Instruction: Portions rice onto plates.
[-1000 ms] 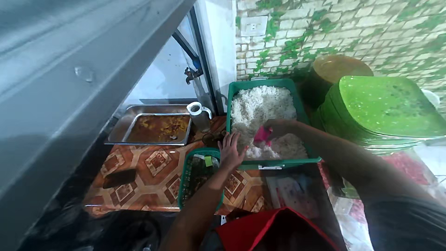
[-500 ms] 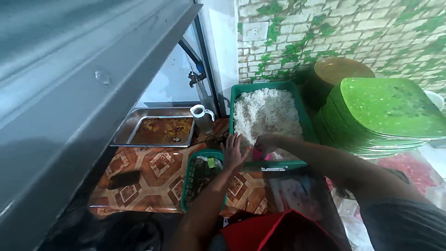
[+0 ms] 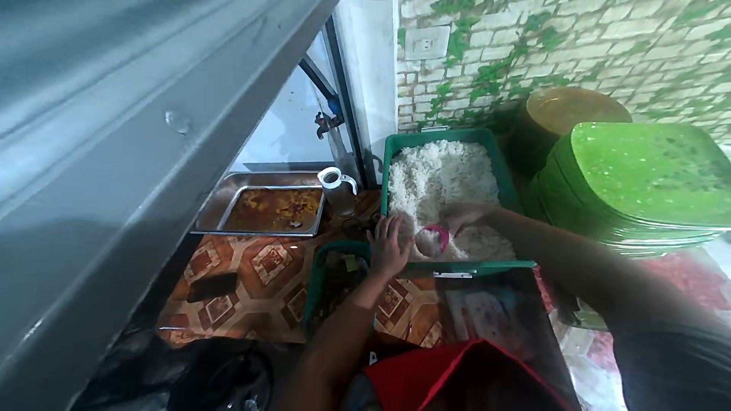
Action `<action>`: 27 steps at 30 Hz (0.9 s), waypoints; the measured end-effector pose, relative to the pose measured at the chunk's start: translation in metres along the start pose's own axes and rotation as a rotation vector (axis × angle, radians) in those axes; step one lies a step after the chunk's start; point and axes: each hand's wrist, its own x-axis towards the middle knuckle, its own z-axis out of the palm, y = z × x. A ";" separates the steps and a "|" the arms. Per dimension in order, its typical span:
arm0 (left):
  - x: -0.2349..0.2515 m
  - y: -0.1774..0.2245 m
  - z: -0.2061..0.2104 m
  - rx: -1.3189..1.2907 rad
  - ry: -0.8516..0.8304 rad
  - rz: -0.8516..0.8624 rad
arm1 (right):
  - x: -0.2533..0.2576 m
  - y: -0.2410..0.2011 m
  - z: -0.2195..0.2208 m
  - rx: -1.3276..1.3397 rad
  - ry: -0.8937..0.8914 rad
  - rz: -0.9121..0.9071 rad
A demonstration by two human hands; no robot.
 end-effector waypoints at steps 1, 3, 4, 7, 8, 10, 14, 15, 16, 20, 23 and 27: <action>0.000 0.001 -0.001 0.004 -0.003 -0.006 | -0.004 0.008 -0.002 0.109 0.040 0.020; 0.000 0.002 -0.001 0.012 0.001 -0.006 | -0.019 0.019 0.000 0.299 0.129 0.017; 0.000 0.003 0.000 0.012 0.006 -0.001 | -0.024 0.026 0.000 0.372 0.158 -0.004; -0.001 0.003 0.000 0.024 0.006 0.007 | -0.050 0.018 0.009 0.551 0.270 -0.065; -0.001 0.004 -0.001 0.026 0.002 0.001 | -0.062 0.008 0.011 0.620 0.326 -0.080; -0.001 0.006 -0.003 0.016 -0.021 -0.021 | -0.083 -0.004 0.004 0.763 0.437 -0.128; -0.004 0.001 -0.005 0.048 -0.004 -0.017 | -0.143 -0.026 -0.039 0.908 0.594 -0.219; -0.003 0.002 -0.002 0.060 0.007 -0.002 | -0.166 -0.029 -0.052 0.922 0.663 -0.229; -0.003 0.002 0.000 0.069 0.015 0.014 | -0.190 -0.031 -0.064 0.906 0.764 -0.226; -0.001 0.005 -0.002 0.102 0.005 0.038 | -0.263 -0.015 -0.114 0.643 1.113 -0.087; -0.001 0.004 -0.001 0.113 0.021 0.046 | -0.285 0.003 -0.140 0.180 1.281 0.120; 0.000 0.000 0.003 0.119 0.039 0.055 | -0.268 0.034 -0.155 -0.496 1.328 0.229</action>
